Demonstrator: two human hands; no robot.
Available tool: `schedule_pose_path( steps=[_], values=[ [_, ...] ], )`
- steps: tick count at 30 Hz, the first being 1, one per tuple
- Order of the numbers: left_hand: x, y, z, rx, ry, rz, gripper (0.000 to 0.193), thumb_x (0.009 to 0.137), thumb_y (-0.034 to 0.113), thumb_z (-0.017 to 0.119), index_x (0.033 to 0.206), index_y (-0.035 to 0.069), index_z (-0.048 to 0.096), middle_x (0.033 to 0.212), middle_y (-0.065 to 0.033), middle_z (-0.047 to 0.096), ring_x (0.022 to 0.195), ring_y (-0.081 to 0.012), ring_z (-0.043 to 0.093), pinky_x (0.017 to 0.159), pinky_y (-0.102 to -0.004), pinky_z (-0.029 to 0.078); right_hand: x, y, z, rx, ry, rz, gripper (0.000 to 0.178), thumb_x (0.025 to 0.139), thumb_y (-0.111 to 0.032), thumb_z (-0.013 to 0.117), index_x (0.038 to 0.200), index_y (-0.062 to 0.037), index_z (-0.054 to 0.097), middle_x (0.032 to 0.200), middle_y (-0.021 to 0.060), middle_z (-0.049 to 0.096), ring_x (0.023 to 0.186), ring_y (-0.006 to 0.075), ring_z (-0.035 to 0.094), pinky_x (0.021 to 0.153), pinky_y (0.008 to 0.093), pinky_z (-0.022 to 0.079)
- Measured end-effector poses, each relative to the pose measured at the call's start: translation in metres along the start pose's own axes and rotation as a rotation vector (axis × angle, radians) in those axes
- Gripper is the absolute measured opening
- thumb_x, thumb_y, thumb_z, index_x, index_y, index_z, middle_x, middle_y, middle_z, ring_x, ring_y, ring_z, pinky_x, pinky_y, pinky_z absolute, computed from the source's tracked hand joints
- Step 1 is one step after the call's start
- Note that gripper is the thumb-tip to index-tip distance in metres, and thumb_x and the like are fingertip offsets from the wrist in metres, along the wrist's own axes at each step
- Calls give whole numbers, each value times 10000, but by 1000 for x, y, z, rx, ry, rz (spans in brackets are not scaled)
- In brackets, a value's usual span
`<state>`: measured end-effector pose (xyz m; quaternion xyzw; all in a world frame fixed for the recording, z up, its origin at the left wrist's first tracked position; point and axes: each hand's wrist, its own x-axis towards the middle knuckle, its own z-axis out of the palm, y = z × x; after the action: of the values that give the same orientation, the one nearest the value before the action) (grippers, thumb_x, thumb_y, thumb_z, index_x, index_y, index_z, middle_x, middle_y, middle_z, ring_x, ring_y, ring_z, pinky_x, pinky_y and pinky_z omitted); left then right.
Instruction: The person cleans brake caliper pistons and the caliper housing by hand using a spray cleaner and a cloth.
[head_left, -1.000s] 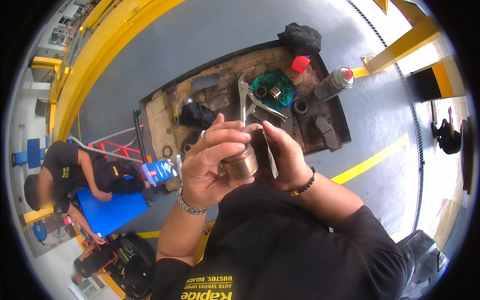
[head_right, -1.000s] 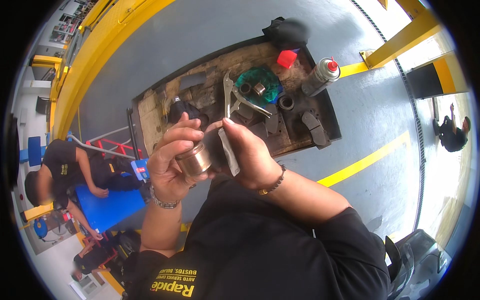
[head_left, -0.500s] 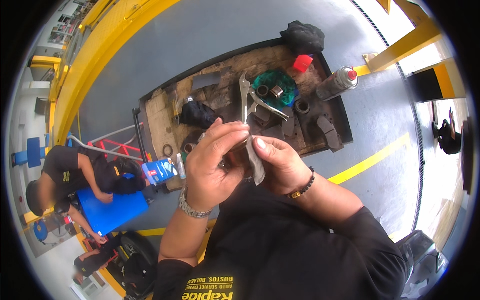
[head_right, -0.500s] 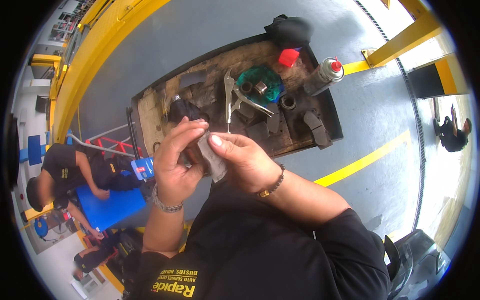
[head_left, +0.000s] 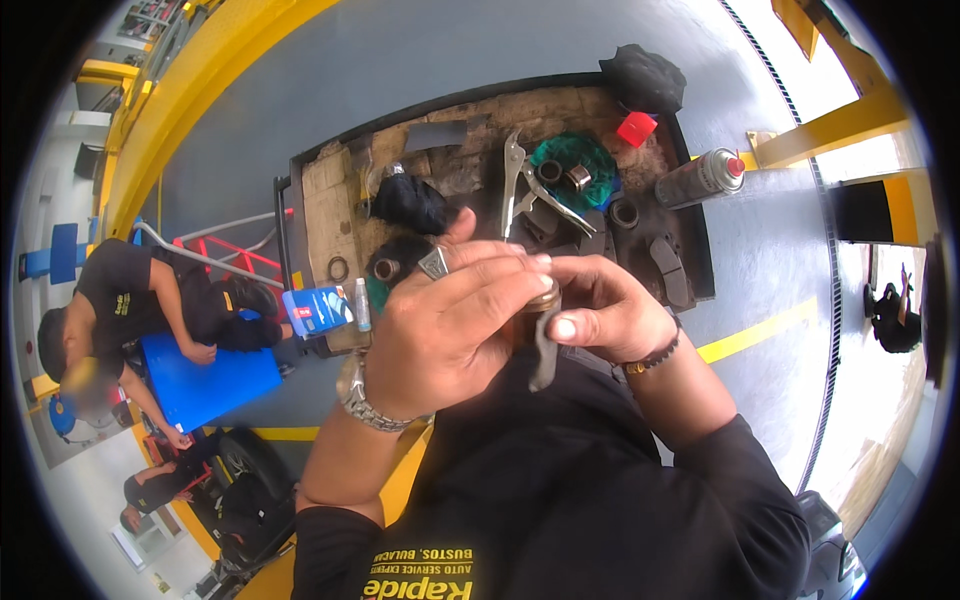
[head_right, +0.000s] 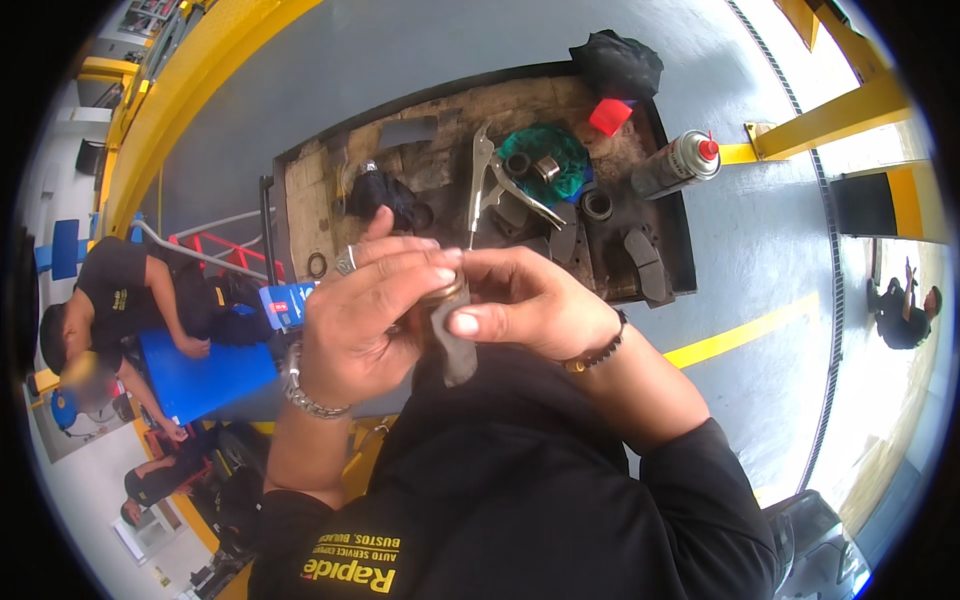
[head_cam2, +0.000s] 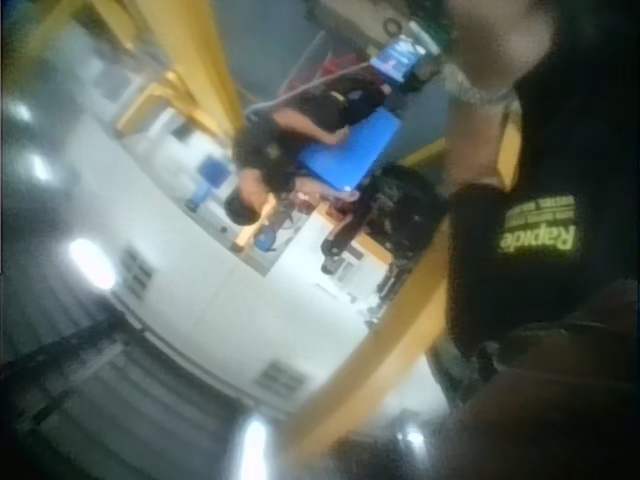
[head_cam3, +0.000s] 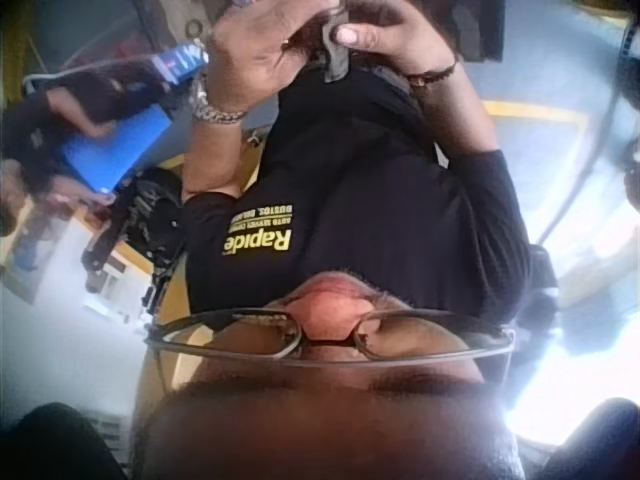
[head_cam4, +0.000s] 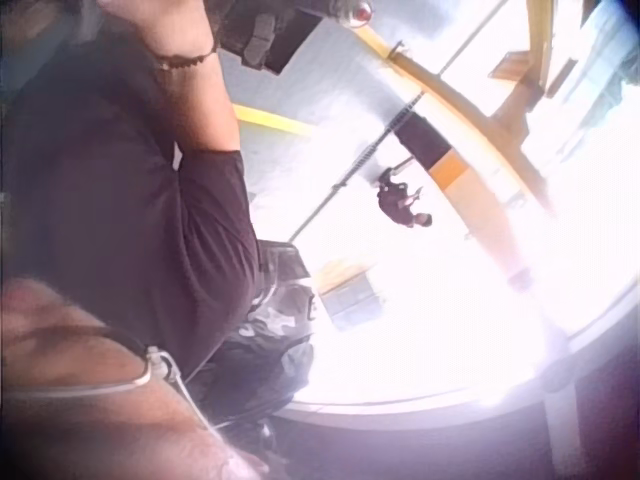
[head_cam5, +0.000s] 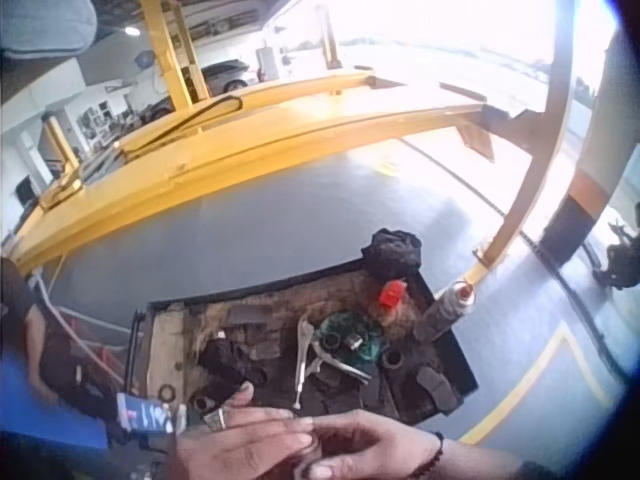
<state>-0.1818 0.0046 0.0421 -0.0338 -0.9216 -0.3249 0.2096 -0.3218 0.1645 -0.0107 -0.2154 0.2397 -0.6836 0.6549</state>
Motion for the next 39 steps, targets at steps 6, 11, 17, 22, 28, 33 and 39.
schedule_pose_path(
  steps=[6, 11, 17, 22, 28, 33, 39],
  values=[
    [8, -7, 2, 68, -24, 64, 378, 722, 11, 792, 1091, 25, 715, 1101, -137, 749, 1106, -323, 700, 1140, -515, 402, 7, 8, 7, -164, 147, -1, 475, 923, -147, 759, 1312, 50, 571, 1081, 74, 695, 924, 127, 662, 816, 288, 548],
    [16, -17, 11, -359, -9, 21, 395, 761, 44, 813, 1137, 32, 694, 1100, -128, 751, 1117, -304, 703, 1136, -505, 411, 12, -6, -9, 180, -111, 0, 526, 901, -104, 768, 1354, 51, 551, 1152, 85, 675, 1064, 150, 631, 863, 318, 552],
    [25, -18, 4, 207, -48, 130, 305, 763, 56, 761, 1064, 24, 722, 1094, -128, 743, 1054, -316, 708, 1114, -534, 434, 7, 1, 18, -388, 455, -89, 571, 879, -208, 827, 1302, 82, 577, 1023, 50, 697, 881, 61, 621, 727, 227, 527],
    [28, -24, 9, 247, 3, 77, 387, 708, 14, 778, 1091, 29, 722, 1073, -121, 744, 1041, -301, 712, 1095, -531, 454, 11, 4, 13, -632, 570, -90, 555, 876, -235, 831, 1266, 78, 589, 891, 16, 675, 813, 61, 600, 681, 248, 515],
    [27, -34, 4, 18, 49, 18, 535, 595, -7, 833, 1110, 75, 717, 1083, -105, 725, 1036, -294, 703, 1050, -498, 498, -4, -6, 2, 40, 307, -58, 521, 1031, -250, 623, 1447, 32, 487, 1174, 60, 647, 1086, 134, 601, 982, 308, 486],
    [29, -30, 6, -155, 61, 6, 531, 602, -7, 828, 1114, 72, 715, 1158, -114, 712, 1068, -308, 698, 1049, -473, 502, 2, -2, -3, -103, 141, -73, 435, 1013, -240, 651, 1344, 30, 570, 1187, 62, 673, 1083, 139, 625, 978, 315, 494],
    [33, -24, 5, -254, 20, 66, 480, 671, 9, 823, 1132, 27, 692, 1120, -136, 737, 1083, -302, 702, 1083, -472, 473, 10, -6, -3, 56, -8, -74, 480, 965, -225, 722, 1337, 43, 577, 1215, 79, 675, 1125, 150, 619, 993, 332, 486]
  ],
)
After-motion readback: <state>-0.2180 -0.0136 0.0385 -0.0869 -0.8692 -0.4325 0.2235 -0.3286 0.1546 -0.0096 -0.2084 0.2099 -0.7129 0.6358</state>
